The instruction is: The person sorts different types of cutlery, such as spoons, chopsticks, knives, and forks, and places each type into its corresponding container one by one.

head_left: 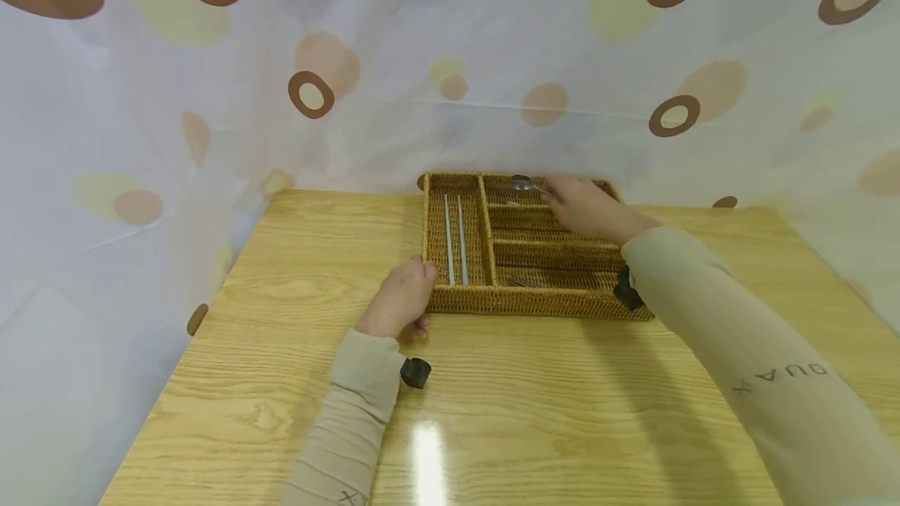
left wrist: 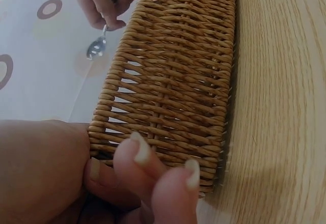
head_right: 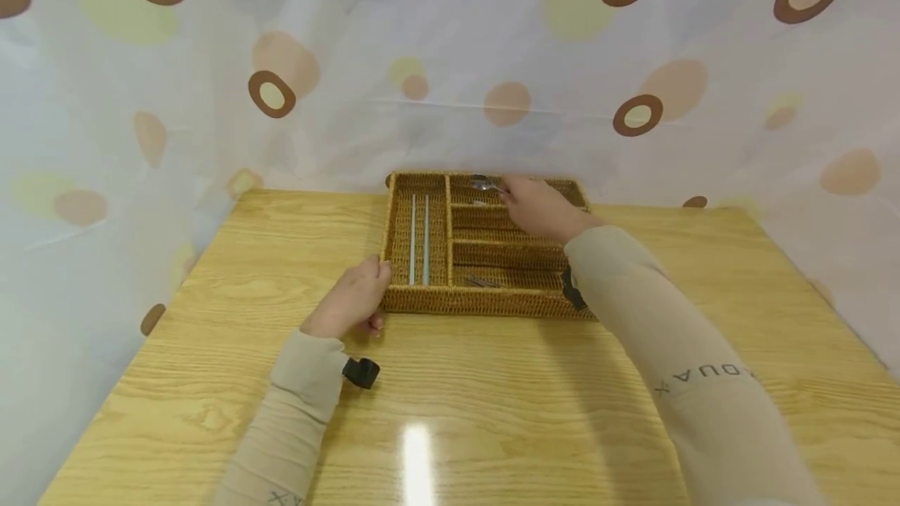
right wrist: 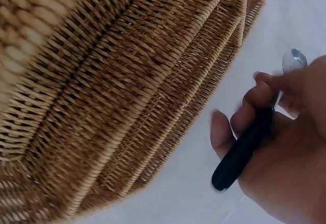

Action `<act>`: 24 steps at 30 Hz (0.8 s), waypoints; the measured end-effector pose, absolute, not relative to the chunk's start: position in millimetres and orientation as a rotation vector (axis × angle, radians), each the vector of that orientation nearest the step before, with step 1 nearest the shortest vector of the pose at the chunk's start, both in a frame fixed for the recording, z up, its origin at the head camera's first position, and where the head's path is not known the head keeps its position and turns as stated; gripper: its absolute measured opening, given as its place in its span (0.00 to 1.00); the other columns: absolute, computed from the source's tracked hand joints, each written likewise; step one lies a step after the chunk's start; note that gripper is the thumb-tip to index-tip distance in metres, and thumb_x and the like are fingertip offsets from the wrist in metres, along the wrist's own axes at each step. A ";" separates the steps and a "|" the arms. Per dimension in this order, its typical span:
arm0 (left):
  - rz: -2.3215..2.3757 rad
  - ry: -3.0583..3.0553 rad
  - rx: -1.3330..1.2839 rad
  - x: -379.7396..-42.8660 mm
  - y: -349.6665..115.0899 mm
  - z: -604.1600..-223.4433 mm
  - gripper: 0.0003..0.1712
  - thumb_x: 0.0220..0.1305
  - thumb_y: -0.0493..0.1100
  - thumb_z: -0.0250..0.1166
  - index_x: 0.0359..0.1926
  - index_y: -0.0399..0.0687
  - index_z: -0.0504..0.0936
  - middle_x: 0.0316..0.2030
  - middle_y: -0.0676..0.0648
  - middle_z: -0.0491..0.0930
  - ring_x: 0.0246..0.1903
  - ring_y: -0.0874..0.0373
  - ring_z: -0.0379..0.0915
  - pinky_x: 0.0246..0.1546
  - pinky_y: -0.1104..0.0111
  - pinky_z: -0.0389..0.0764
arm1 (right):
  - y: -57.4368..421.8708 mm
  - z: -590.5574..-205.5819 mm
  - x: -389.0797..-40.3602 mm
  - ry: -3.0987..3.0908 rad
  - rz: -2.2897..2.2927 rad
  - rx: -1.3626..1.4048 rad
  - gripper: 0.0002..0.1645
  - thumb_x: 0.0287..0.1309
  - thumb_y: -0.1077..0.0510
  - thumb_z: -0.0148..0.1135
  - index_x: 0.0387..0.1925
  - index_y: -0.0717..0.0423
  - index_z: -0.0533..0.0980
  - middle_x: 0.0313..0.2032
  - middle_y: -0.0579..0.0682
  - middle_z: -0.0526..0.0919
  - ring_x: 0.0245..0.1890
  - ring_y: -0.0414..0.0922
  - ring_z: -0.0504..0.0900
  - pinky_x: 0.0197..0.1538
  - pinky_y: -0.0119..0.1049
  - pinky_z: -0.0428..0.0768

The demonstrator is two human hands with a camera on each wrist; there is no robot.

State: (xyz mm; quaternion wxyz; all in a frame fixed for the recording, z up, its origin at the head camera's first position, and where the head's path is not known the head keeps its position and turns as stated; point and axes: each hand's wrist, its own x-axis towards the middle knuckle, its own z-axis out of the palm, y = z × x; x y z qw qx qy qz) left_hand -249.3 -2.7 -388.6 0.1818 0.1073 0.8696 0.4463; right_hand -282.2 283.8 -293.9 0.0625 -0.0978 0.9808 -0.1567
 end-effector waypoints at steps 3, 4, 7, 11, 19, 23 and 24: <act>1.266 2.453 0.295 -249.5 -3.1 -388.1 0.35 0.79 0.52 0.36 0.77 0.35 0.49 0.30 0.40 0.73 0.12 0.53 0.71 0.16 0.64 0.84 | 278.2 -293.4 -293.5 2.987 -0.429 -0.311 0.14 0.77 0.55 0.41 0.42 0.60 0.70 0.28 0.54 0.71 0.22 0.44 0.66 0.28 0.39 0.69; 1.269 2.449 0.292 -249.6 -3.1 -387.9 0.35 0.79 0.52 0.36 0.77 0.35 0.49 0.30 0.40 0.73 0.12 0.54 0.71 0.16 0.64 0.84 | 276.4 -292.9 -297.1 2.998 -0.415 -0.312 0.14 0.77 0.55 0.41 0.40 0.59 0.70 0.26 0.52 0.70 0.21 0.44 0.65 0.27 0.38 0.69; 1.270 2.438 0.279 -249.5 -2.5 -387.0 0.35 0.79 0.52 0.36 0.77 0.36 0.48 0.25 0.41 0.73 0.11 0.54 0.70 0.16 0.64 0.84 | 272.7 -291.8 -307.1 3.014 -0.391 -0.328 0.15 0.77 0.54 0.41 0.36 0.58 0.70 0.24 0.51 0.68 0.21 0.44 0.65 0.27 0.38 0.69; 1.268 2.426 0.277 -250.1 -1.3 -386.8 0.34 0.80 0.51 0.36 0.77 0.36 0.47 0.22 0.43 0.72 0.11 0.54 0.70 0.16 0.64 0.84 | 272.2 -293.7 -317.4 2.990 -0.297 -0.363 0.16 0.78 0.56 0.40 0.50 0.59 0.73 0.36 0.59 0.79 0.31 0.51 0.77 0.35 0.43 0.76; 1.263 2.438 0.254 -251.3 -0.5 -385.8 0.34 0.80 0.50 0.37 0.77 0.35 0.49 0.27 0.40 0.73 0.11 0.54 0.70 0.16 0.64 0.84 | 278.0 -308.7 -336.5 2.943 -0.038 -0.351 0.27 0.72 0.68 0.40 0.70 0.63 0.61 0.64 0.69 0.71 0.65 0.66 0.70 0.69 0.60 0.69; 1.273 2.431 0.240 -251.6 -1.2 -386.1 0.34 0.80 0.51 0.37 0.77 0.35 0.48 0.25 0.40 0.74 0.11 0.55 0.70 0.16 0.64 0.84 | 284.3 -320.1 -347.3 2.878 0.027 -0.287 0.26 0.73 0.68 0.38 0.69 0.67 0.62 0.65 0.70 0.69 0.65 0.66 0.69 0.67 0.61 0.70; 1.277 2.431 0.241 -251.6 -1.6 -386.1 0.34 0.80 0.51 0.37 0.77 0.35 0.49 0.26 0.40 0.74 0.11 0.55 0.70 0.16 0.63 0.84 | 287.0 -323.3 -349.8 2.851 0.014 -0.256 0.26 0.73 0.67 0.37 0.70 0.67 0.61 0.67 0.70 0.67 0.66 0.67 0.68 0.67 0.62 0.70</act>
